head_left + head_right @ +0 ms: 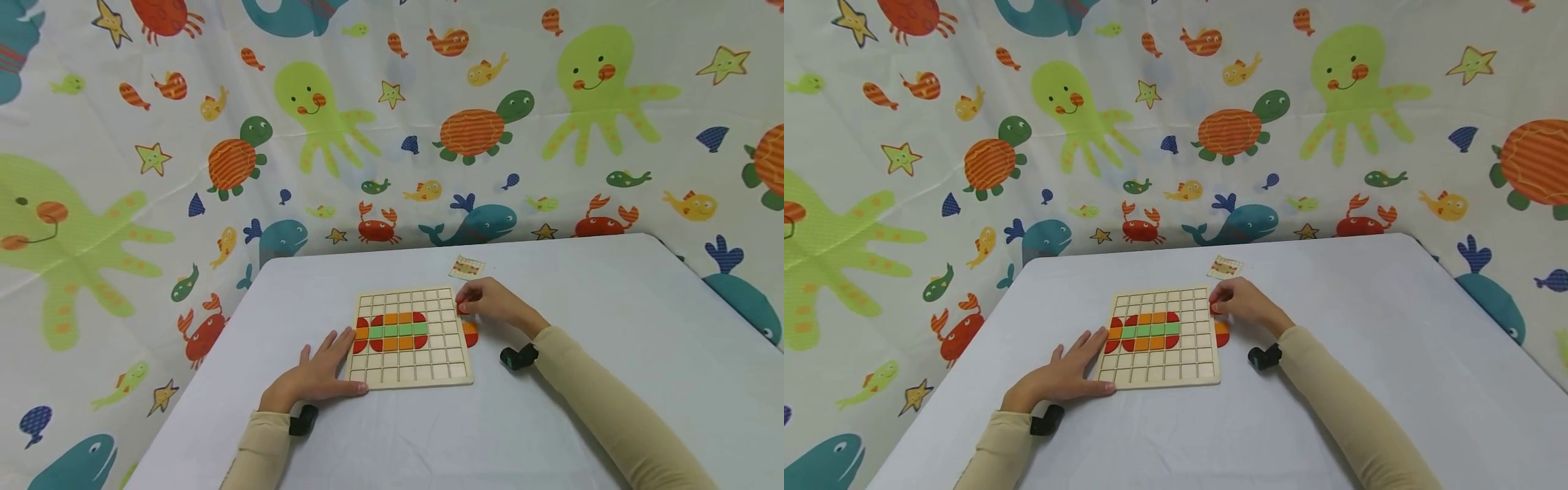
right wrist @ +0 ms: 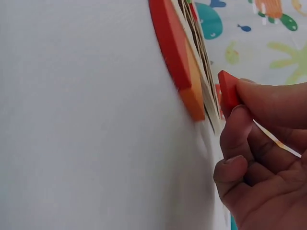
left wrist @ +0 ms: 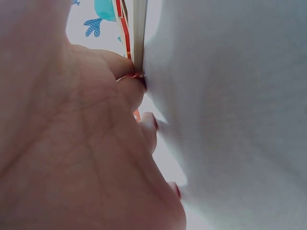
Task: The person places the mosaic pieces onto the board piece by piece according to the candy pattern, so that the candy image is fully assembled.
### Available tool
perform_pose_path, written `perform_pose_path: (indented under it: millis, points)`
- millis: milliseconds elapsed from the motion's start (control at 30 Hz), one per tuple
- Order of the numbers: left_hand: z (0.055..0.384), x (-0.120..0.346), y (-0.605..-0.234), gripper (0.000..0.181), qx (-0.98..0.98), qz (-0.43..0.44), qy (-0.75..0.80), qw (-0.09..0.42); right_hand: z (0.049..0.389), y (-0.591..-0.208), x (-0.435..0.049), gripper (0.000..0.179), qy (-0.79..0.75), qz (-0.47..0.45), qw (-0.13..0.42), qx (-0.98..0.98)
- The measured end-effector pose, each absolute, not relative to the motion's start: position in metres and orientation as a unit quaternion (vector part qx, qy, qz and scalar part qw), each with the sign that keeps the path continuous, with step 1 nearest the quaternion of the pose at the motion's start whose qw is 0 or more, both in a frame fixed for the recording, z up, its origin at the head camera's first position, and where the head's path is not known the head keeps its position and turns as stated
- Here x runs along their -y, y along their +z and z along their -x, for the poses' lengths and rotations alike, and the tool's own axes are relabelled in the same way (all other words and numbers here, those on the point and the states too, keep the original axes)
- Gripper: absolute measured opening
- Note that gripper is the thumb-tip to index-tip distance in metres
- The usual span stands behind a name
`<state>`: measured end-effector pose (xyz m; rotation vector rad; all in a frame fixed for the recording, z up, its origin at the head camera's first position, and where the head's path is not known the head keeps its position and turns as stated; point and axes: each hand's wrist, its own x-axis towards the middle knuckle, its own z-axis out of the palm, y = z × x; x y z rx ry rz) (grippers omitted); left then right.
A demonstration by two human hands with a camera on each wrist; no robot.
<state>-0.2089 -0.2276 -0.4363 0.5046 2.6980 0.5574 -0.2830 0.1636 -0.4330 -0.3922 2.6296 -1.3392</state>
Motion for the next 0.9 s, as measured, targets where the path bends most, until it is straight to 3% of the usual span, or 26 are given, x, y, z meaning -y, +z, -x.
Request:
perform_pose_path:
  millis: [267, 633, 900]
  points:
    - [0.207, 0.228, -0.435, 0.118, -0.946, -0.185, 0.203, 0.171, 0.288, -0.427, -0.146, 0.015, -0.453, 0.154, 0.064, -0.876]
    - [0.209, 0.229, -0.437, 0.119, -0.946, -0.180, 0.203, 0.174, 0.294, -0.427, -0.128, 0.025, -0.449, 0.182, 0.097, -0.869]
    - [0.210, 0.231, -0.436, 0.119, -0.946, -0.185, 0.203, 0.174, 0.293, -0.425, -0.126, 0.007, -0.461, 0.174, 0.088, -0.866]
